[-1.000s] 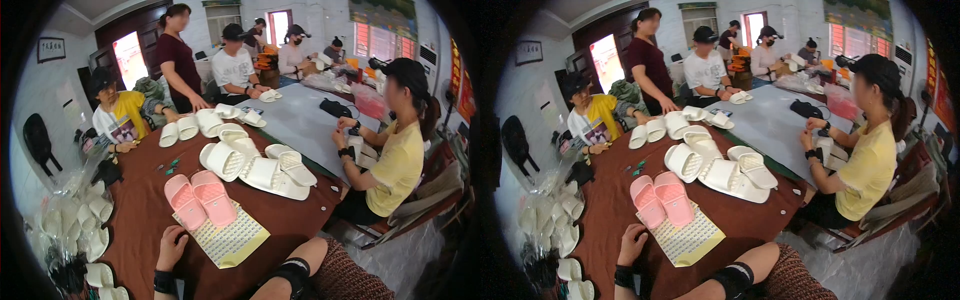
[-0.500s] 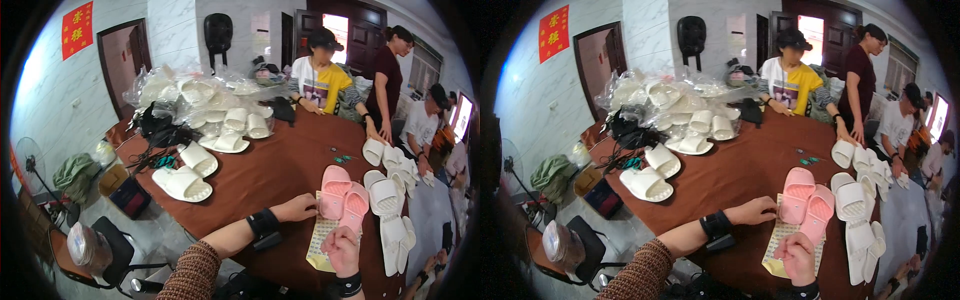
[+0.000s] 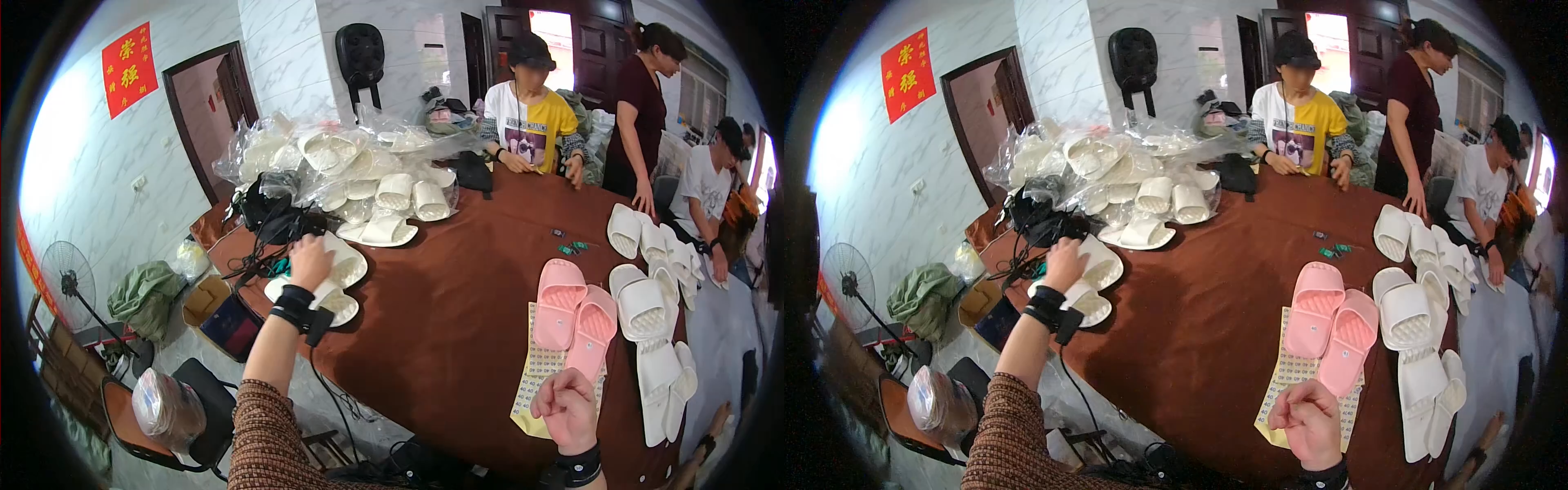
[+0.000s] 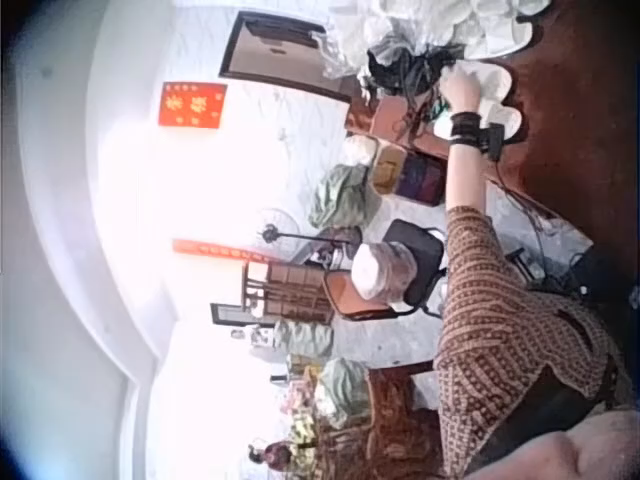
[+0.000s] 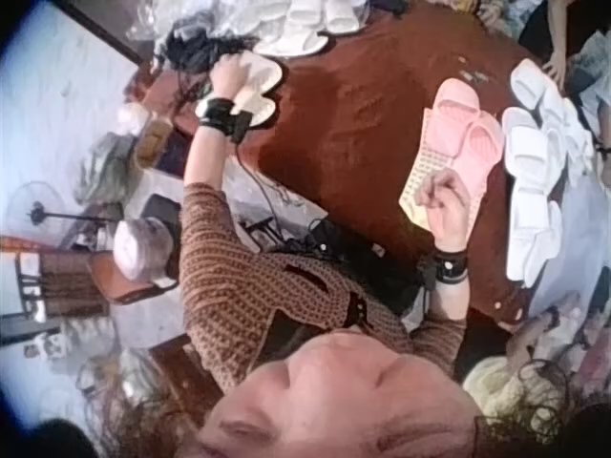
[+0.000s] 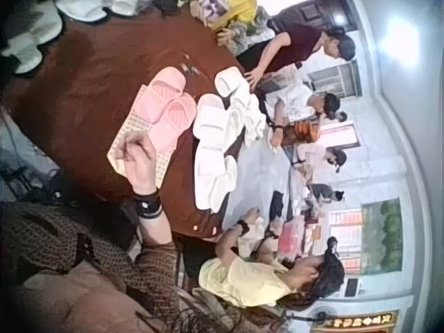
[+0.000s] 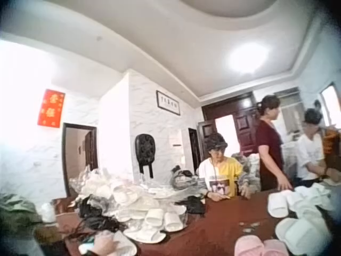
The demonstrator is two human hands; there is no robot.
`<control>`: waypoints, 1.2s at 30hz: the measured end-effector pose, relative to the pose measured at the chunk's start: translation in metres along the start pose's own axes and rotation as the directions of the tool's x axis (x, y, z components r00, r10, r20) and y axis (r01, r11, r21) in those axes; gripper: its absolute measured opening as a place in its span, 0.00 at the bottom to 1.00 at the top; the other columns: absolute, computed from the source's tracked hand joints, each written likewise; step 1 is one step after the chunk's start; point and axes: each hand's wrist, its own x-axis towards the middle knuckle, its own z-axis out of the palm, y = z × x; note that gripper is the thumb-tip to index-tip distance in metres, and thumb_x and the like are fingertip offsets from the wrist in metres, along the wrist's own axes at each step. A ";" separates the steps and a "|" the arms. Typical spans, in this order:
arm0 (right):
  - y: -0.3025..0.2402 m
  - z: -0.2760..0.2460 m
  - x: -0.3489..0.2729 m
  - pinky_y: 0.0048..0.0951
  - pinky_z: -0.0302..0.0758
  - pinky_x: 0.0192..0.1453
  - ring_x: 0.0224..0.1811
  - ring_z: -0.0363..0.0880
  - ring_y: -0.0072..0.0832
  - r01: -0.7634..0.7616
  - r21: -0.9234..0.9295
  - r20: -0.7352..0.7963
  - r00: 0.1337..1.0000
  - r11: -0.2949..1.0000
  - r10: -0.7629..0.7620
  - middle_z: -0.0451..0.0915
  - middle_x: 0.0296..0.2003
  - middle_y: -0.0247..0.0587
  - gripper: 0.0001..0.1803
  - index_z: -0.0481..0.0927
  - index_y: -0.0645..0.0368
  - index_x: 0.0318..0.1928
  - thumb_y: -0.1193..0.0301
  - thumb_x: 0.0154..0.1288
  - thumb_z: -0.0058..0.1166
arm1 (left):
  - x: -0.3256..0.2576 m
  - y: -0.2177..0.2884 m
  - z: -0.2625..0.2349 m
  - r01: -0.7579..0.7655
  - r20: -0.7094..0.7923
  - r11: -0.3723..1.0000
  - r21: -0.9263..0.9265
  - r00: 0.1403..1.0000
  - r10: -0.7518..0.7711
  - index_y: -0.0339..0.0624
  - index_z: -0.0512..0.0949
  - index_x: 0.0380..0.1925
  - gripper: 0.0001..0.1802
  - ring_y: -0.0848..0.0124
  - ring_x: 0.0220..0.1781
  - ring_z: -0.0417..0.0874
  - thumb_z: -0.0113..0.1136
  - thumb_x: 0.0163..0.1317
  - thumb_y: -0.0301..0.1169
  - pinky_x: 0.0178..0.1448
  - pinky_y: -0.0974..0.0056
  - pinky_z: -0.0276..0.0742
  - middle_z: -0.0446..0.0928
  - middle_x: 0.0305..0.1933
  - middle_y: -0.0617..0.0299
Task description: Inspecting plastic slides for quality, applying tags, and placing them into individual plastic bags.
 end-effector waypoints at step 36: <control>0.007 -0.013 0.011 0.26 0.75 0.38 0.32 0.78 0.28 -0.071 -0.046 0.035 0.997 0.996 0.073 0.79 0.33 0.43 0.08 0.77 0.64 0.41 0.82 0.64 0.46 | -0.034 0.188 -0.059 0.604 0.542 -0.571 -0.557 0.785 0.301 0.30 0.74 0.45 0.10 0.58 0.43 0.81 0.55 0.66 0.25 0.51 0.55 0.81 0.75 0.41 0.55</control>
